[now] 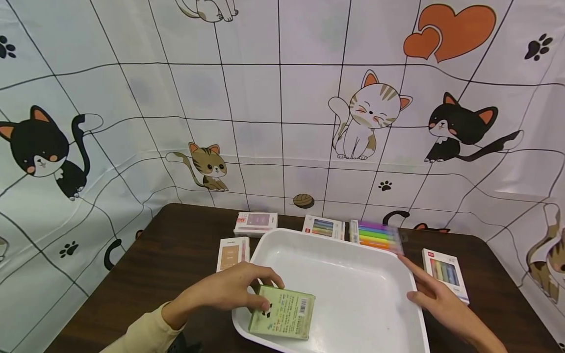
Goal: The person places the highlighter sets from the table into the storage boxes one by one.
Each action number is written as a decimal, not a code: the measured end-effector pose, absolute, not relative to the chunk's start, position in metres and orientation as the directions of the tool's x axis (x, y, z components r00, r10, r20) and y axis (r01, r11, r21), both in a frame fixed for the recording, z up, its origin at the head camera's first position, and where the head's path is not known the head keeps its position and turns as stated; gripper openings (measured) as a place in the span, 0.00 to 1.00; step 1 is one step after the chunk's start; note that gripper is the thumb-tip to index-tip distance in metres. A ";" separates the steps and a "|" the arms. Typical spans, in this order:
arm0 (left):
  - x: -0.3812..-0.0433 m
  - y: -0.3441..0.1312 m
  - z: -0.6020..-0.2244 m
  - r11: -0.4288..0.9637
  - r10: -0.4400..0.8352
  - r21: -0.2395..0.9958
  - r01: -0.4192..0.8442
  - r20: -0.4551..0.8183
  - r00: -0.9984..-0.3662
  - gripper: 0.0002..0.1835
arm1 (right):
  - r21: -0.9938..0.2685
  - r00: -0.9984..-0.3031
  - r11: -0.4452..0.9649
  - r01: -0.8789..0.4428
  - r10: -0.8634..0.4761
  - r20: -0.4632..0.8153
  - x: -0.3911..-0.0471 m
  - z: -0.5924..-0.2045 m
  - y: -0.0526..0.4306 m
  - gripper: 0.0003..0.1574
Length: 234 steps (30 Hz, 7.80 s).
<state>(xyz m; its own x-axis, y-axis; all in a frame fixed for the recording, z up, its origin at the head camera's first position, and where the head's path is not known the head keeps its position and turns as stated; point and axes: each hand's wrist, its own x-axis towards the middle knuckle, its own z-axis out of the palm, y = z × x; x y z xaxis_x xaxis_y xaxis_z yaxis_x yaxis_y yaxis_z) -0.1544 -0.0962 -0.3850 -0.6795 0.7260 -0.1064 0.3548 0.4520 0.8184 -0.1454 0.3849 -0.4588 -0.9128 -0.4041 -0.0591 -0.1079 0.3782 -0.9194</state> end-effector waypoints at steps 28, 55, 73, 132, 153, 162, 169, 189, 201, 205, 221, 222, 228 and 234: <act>-0.161 -0.117 -0.371 0.629 0.550 0.627 0.460 0.059 -0.833 0.15 | -0.924 -0.908 0.365 -0.115 -0.416 -0.051 -0.146 -0.460 0.387 0.44; -0.207 -0.163 -0.397 0.673 0.405 0.668 0.318 0.027 -0.914 0.19 | -0.925 -0.916 0.364 -0.106 -0.398 -0.052 -0.144 -0.460 0.382 0.45; -0.219 -0.175 -0.412 0.806 0.410 0.503 0.312 -0.095 -0.907 0.45 | -0.919 -0.917 0.379 -0.105 -0.395 -0.058 -0.143 -0.460 0.383 0.44; -0.237 -0.193 -0.428 0.804 0.289 0.572 0.163 -0.135 -0.948 0.45 | -0.925 -0.908 0.350 -0.148 -0.418 -0.013 -0.142 -0.459 0.382 0.44; -0.240 -0.198 -0.429 0.551 0.243 0.834 -0.032 -0.197 -0.950 0.35 | -0.919 -0.923 0.378 -0.114 -0.383 -0.044 -0.143 -0.460 0.382 0.44; -0.241 -0.200 -0.428 0.439 0.265 0.893 -0.097 -0.232 -0.936 0.34 | -0.926 -0.919 0.362 -0.104 -0.392 -0.050 -0.142 -0.459 0.382 0.44; -0.240 -0.201 -0.427 0.419 0.284 0.904 -0.081 -0.215 -0.934 0.31 | -0.925 -0.923 0.371 -0.082 -0.378 -0.070 -0.141 -0.460 0.382 0.45; -0.241 -0.215 -0.408 0.327 0.316 0.944 -0.031 -0.141 -0.938 0.33 | -0.927 -0.919 0.360 -0.103 -0.391 -0.050 -0.140 -0.462 0.383 0.44; -0.242 -0.232 -0.385 0.267 0.280 0.964 -0.020 -0.097 -0.955 0.35 | -0.917 -0.920 0.388 -0.087 -0.385 -0.075 -0.143 -0.459 0.382 0.45; -0.240 -0.234 -0.382 0.237 0.309 0.971 -0.009 -0.084 -0.947 0.36 | -0.919 -0.915 0.379 -0.109 -0.399 -0.056 -0.143 -0.459 0.383 0.44; -0.235 -0.199 -0.396 -0.008 0.529 0.996 -0.094 -0.076 -0.845 0.37 | -0.931 -0.892 0.329 -0.155 -0.451 -0.011 -0.144 -0.458 0.383 0.43; -0.234 -0.197 -0.397 -0.013 0.535 0.995 -0.096 -0.074 -0.841 0.38 | -0.933 -0.890 0.324 -0.158 -0.456 -0.008 -0.144 -0.457 0.383 0.43; -0.230 -0.186 -0.398 -0.013 0.551 0.994 -0.107 -0.082 -0.830 0.38 | -0.935 -0.894 0.325 -0.141 -0.448 -0.021 -0.143 -0.456 0.384 0.44; -0.224 -0.174 -0.398 -0.013 0.569 0.993 -0.115 -0.088 -0.818 0.36 | -0.926 -0.906 0.359 -0.115 -0.420 -0.050 -0.142 -0.456 0.382 0.44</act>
